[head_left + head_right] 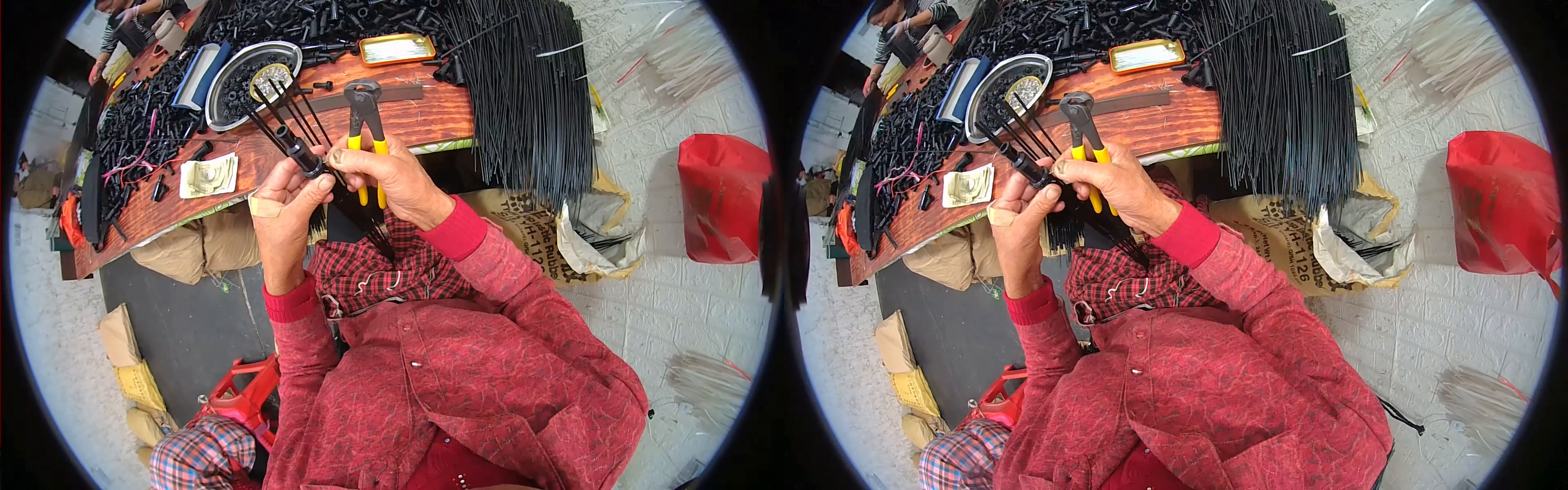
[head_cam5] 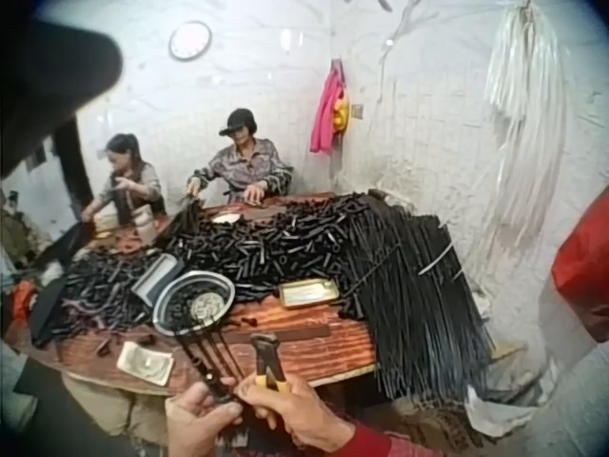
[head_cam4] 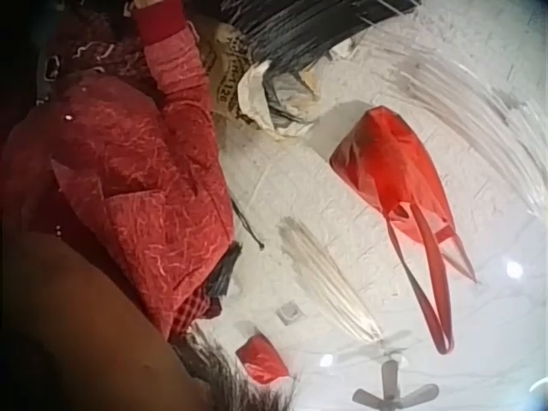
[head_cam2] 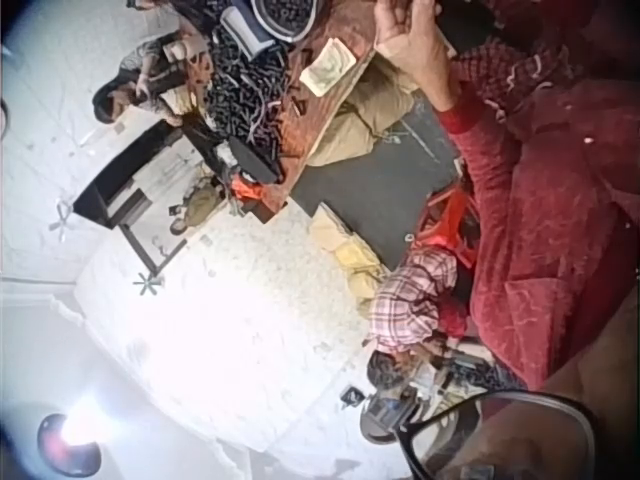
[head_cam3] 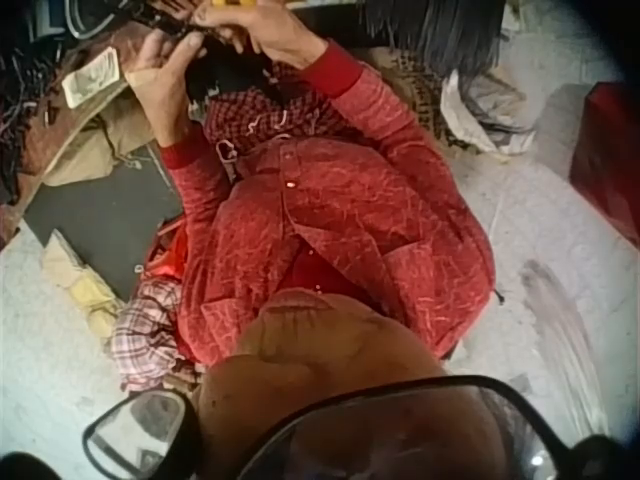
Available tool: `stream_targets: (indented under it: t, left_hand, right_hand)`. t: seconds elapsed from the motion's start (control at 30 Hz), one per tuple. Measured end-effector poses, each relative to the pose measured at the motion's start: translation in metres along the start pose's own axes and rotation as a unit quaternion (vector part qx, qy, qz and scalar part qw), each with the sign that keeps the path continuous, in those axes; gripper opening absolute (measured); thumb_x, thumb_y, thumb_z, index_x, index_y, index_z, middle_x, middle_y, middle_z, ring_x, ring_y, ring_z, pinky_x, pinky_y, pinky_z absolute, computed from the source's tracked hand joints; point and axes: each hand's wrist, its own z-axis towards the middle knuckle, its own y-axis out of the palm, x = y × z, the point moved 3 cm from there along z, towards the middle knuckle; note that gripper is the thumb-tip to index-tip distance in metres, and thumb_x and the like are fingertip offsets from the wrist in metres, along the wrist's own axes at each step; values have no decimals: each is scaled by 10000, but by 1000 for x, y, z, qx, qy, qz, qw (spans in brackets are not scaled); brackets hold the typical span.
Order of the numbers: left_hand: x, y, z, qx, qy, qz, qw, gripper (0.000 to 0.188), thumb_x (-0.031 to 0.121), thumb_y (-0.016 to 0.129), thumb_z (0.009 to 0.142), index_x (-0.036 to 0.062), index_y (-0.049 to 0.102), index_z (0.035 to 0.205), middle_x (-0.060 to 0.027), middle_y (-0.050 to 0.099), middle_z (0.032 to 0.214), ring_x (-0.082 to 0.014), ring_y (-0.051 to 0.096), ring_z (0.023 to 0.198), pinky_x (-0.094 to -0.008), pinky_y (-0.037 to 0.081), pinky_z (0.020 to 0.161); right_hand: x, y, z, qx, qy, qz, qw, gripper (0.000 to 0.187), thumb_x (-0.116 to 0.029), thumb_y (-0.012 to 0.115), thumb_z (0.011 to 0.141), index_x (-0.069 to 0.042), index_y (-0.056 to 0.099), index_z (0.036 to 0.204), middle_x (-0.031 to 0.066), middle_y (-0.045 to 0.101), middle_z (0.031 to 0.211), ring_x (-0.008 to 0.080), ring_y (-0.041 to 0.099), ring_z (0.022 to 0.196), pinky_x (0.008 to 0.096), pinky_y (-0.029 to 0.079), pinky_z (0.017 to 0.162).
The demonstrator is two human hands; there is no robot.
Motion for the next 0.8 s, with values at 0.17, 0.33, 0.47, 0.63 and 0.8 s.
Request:
stream_targets:
  t: [0.17, 0.33, 0.47, 0.63, 0.8]
  left_hand:
    - [-1, 0, 1, -3, 4, 0, 1000, 365, 0, 672, 852, -37, 582, 1205, -96, 661, 1095, -109, 631, 889, -225, 526, 709]
    - [0, 0, 1, -5, 5, 3, 1000, 365, -2, 671, 851, -42, 583, 1203, -99, 664, 1083, -110, 632, 885, -226, 526, 710]
    - [0, 0, 1, -3, 3, 0, 1000, 365, -5, 671, 850, -44, 584, 1202, -95, 666, 1061, -106, 628, 867, -225, 522, 700]
    - [-1, 0, 0, 6, 5, -2, 1000, 364, -4, 671, 851, -45, 584, 1202, -88, 665, 1040, -104, 624, 854, -225, 520, 690]
    - [-2, -1, 1, 4, 4, -1, 1000, 370, -8, 667, 852, -48, 580, 1209, -87, 664, 1038, -105, 624, 856, -227, 522, 695]
  right_hand:
    - [1, -1, 1, -3, 1, 12, 1000, 182, -215, 639, 866, -35, 664, 874, -32, 548, 680, 47, 481, 618, 206, 366, 573]
    - [2, -2, 2, -17, 13, 18, 1000, 171, -210, 648, 884, -40, 640, 896, -34, 546, 726, 48, 489, 642, 208, 400, 602]
    - [1, 0, 1, -1, 6, 17, 1000, 171, -213, 638, 869, -43, 653, 852, -34, 547, 687, 43, 479, 621, 207, 362, 574]
    - [2, 0, 0, -8, 10, 24, 1000, 171, -222, 644, 887, -51, 636, 878, -41, 535, 703, 41, 480, 636, 200, 384, 593]
    - [1, -1, 0, -12, 17, 12, 1000, 175, -225, 642, 889, -50, 636, 880, -41, 530, 703, 41, 477, 636, 199, 380, 594]
